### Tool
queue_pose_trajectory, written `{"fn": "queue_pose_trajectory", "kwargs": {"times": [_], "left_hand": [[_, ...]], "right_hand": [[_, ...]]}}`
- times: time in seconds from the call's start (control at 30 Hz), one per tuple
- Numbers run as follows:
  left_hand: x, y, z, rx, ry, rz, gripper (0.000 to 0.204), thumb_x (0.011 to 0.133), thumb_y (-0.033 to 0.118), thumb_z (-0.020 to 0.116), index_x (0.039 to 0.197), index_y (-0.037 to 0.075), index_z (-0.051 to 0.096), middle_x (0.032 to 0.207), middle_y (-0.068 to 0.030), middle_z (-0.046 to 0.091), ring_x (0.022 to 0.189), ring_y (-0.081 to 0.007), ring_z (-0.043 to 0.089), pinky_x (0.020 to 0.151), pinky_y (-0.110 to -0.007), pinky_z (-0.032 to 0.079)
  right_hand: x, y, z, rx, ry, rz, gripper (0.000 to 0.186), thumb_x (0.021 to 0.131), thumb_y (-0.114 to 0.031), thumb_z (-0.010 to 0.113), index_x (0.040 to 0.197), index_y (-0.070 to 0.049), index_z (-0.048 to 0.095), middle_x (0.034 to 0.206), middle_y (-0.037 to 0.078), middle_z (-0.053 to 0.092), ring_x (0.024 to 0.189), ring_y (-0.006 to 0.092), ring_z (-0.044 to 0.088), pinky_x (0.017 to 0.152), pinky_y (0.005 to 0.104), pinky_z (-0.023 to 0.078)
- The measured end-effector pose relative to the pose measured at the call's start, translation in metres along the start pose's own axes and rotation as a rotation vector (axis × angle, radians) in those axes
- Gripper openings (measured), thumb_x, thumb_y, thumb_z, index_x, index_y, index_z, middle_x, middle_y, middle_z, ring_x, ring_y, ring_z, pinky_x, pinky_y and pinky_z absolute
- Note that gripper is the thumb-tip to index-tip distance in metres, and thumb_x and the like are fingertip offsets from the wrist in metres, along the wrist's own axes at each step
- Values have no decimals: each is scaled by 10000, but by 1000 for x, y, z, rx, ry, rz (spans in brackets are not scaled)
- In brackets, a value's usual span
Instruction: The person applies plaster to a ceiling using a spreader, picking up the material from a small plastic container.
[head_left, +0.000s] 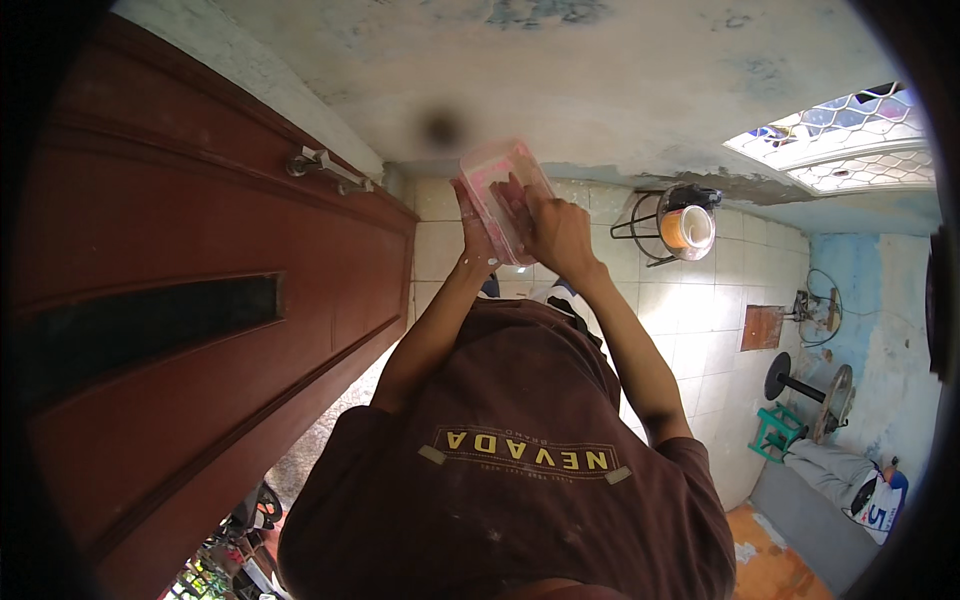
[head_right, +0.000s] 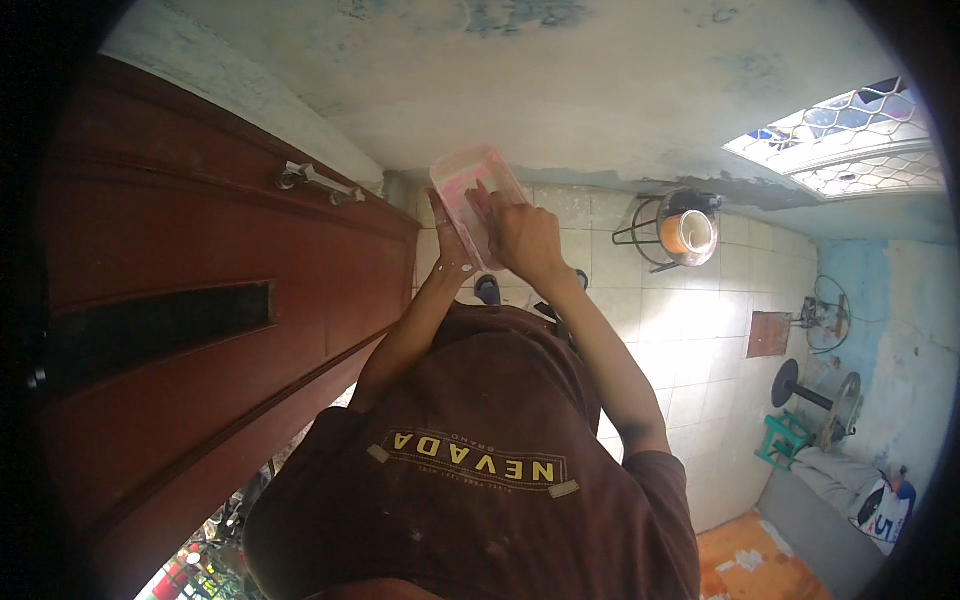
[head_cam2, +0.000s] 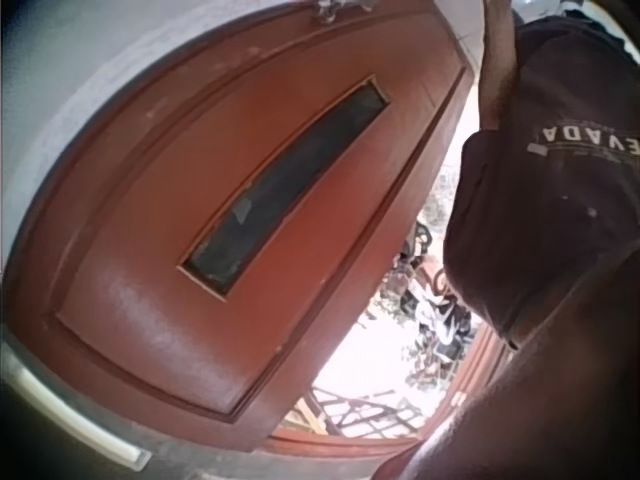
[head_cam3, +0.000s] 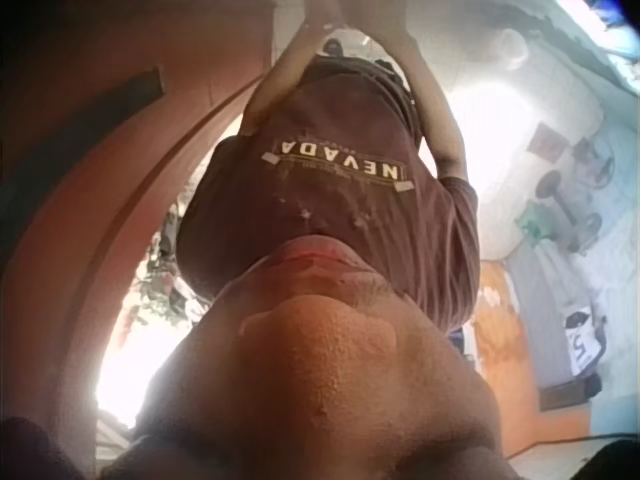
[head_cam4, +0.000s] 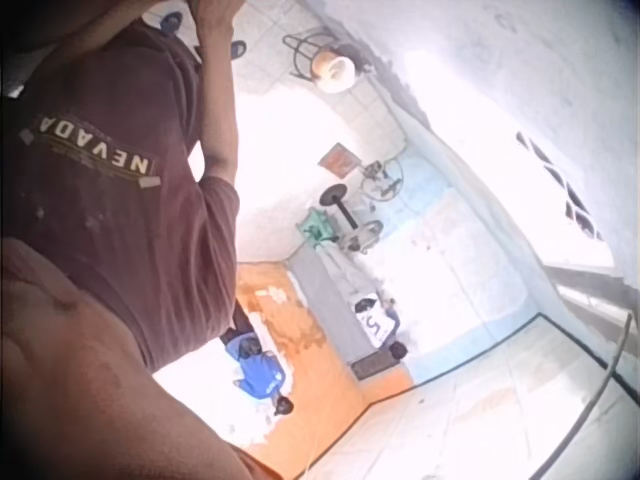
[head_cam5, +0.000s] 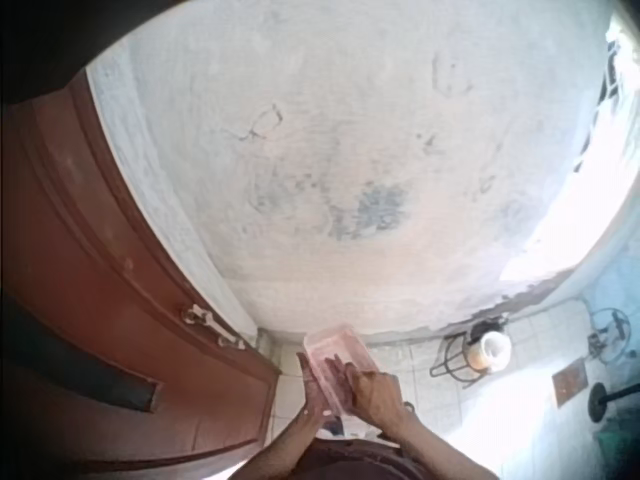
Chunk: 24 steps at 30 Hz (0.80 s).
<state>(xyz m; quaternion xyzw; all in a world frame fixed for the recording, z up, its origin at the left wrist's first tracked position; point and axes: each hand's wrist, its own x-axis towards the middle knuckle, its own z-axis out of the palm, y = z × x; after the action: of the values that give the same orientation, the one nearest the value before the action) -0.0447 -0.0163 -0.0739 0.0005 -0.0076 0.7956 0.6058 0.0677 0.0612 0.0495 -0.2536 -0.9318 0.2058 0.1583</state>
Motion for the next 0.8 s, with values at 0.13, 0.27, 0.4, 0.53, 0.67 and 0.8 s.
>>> {"fn": "queue_pose_trajectory", "kwargs": {"times": [0.13, 0.27, 0.4, 0.53, 0.67, 0.8], "left_hand": [[-1, -15, 49, 237, 295, 140, 892, 850, 868, 416, 1332, 133, 570, 1189, -79, 649, 1081, -222, 641, 898, -374, 591], [-4, -7, 32, 58, 63, 72, 839, 895, 809, 433, 1400, 145, 520, 1313, -77, 605, 1190, -248, 595, 1015, -417, 522], [-3, 15, -41, -220, -385, -23, 801, 935, 765, 428, 1443, 148, 483, 1377, -80, 579, 1280, -266, 552, 1104, -437, 460], [-7, -16, 31, 268, 187, 150, 868, 924, 790, 396, 1459, 108, 452, 1376, -96, 566, 1237, -259, 574, 1057, -429, 500], [-13, -13, 39, 213, 83, 147, 863, 950, 747, 414, 1534, 113, 360, 1493, -104, 485, 1349, -281, 500, 1142, -450, 423], [-14, -21, 59, 238, 124, 102, 898, 926, 777, 416, 1520, 105, 370, 1475, -123, 499, 1347, -290, 505, 1141, -466, 429]], "right_hand": [[6, 0, -10, -41, -34, 90, 177, 941, -209, 613, 960, -33, 613, 652, 199, 648, 599, 426, 650, 535, 507, 514], [-2, -23, -23, 90, 109, 27, 188, 934, -214, 619, 971, -30, 618, 642, 205, 642, 596, 431, 648, 542, 508, 516], [-11, -28, 5, 92, 64, -79, 177, 945, -210, 610, 960, -34, 615, 640, 208, 640, 593, 435, 645, 551, 507, 519], [1, -6, -7, -34, -19, 100, 186, 925, -185, 613, 1027, -34, 649, 976, 228, 697, 624, 404, 680, 556, 496, 542], [2, -18, -40, 28, 143, 128, 214, 958, -218, 603, 1070, -42, 651, 613, 176, 642, 587, 396, 661, 534, 486, 510], [-14, -5, -30, -66, 104, 188, 251, 966, -264, 603, 1073, -44, 658, 624, 187, 646, 589, 412, 658, 542, 492, 517]]}}
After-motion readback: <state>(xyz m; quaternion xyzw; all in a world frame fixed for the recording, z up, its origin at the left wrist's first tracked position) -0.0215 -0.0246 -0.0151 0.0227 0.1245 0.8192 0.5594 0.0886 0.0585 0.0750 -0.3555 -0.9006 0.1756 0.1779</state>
